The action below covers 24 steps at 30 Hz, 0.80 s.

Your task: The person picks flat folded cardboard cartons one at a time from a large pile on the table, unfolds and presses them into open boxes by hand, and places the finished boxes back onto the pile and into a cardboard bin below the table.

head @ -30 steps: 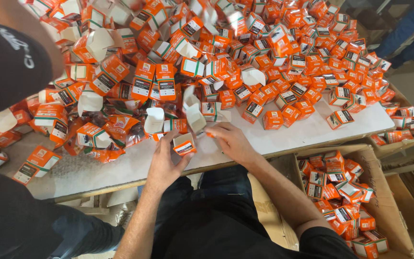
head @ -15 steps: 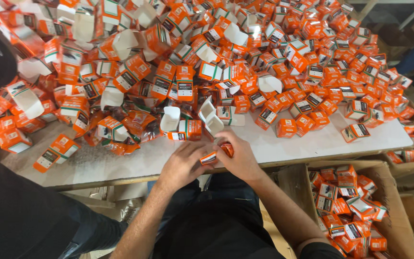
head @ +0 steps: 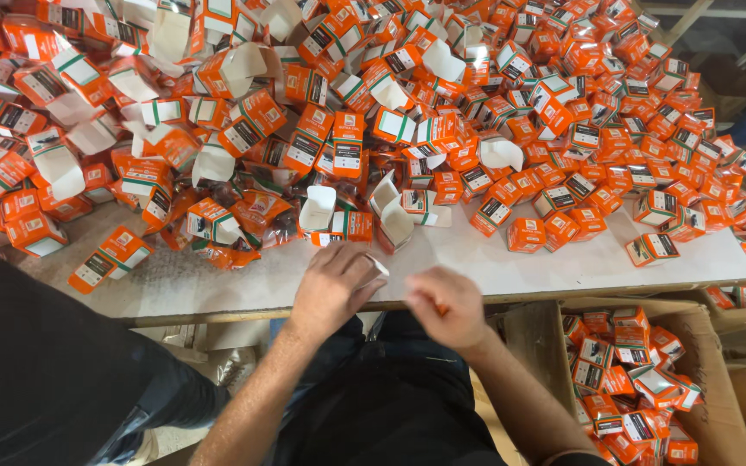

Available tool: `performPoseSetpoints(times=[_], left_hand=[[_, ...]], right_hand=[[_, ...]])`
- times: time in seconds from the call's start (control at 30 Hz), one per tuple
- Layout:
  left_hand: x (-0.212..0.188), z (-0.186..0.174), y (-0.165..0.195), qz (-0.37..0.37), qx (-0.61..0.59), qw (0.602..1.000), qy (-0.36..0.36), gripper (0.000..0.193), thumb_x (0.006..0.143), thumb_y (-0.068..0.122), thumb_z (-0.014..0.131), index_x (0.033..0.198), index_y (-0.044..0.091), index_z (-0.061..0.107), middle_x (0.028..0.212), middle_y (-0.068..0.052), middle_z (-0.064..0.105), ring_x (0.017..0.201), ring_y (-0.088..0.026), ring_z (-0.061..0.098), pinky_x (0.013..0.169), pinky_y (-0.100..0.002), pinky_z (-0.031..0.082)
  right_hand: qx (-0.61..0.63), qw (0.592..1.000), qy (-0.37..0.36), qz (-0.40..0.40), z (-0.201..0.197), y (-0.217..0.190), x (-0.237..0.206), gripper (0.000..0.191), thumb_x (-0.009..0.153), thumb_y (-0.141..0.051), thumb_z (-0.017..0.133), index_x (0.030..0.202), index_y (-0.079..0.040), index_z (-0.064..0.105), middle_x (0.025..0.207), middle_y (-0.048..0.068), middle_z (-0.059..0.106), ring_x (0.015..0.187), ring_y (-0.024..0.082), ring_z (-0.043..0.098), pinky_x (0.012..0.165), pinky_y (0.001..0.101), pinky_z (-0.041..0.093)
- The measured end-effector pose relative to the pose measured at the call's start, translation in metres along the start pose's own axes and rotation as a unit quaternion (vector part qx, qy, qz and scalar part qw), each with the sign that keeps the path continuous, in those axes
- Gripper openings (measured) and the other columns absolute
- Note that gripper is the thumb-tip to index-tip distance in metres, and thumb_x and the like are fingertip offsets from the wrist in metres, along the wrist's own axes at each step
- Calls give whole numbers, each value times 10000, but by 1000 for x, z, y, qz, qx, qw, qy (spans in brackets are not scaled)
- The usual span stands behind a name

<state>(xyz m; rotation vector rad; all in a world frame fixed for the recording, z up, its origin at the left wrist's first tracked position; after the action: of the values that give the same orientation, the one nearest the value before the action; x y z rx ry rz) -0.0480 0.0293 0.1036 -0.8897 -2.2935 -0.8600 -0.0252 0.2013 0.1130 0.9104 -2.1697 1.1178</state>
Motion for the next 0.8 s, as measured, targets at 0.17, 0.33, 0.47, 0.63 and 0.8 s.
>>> performPoseSetpoints(times=[0.17,0.33,0.47,0.63,0.8], left_hand=[[0,7,3,-53,0,998,-40,535,682,197,841,1149,34,634,1222,-168,646,1112,-382,606,958,-473,525],[-11,1,16,-21,-115,991,-68,518,770,114,784,1233,-9,588,1225,-224,629,1101,-427,631,904,-473,556],[-18,0,10,8,-119,990,-76,416,809,73,791,1187,28,623,1181,-202,663,1017,-421,685,839,-453,587],[-25,5,3,4,-25,999,-24,351,743,-16,754,1077,52,674,1210,-144,694,1023,-363,713,841,-425,606],[-33,-3,12,-2,-23,997,68,339,740,53,821,1045,26,675,1181,-147,677,1061,-341,708,875,-428,606]], right_hand=[[-39,994,-94,48,23,-5,2,337,840,-141,810,1150,-56,708,850,114,652,650,288,641,580,385,508],[-46,992,-25,115,16,11,9,131,904,-110,757,1006,-70,684,909,118,674,714,291,676,620,377,529],[-16,992,-19,120,11,15,8,188,912,-63,697,1092,-27,659,952,141,691,811,319,709,682,378,557],[6,982,-37,184,14,29,5,132,920,-65,698,1045,-30,674,907,151,708,743,295,724,646,364,553],[110,948,-47,294,24,58,-6,137,962,-114,651,1059,-22,623,867,125,745,713,250,766,615,333,595]])
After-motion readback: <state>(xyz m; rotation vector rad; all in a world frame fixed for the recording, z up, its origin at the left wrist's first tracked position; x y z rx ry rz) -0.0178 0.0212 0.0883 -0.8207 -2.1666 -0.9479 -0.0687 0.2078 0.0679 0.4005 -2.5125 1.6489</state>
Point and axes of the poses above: each hand's wrist, its own x-axis towards the middle knuckle, its own z-axis out of the palm, y = z × x, the point moved 8 cm from there along x, towards the middle knuckle
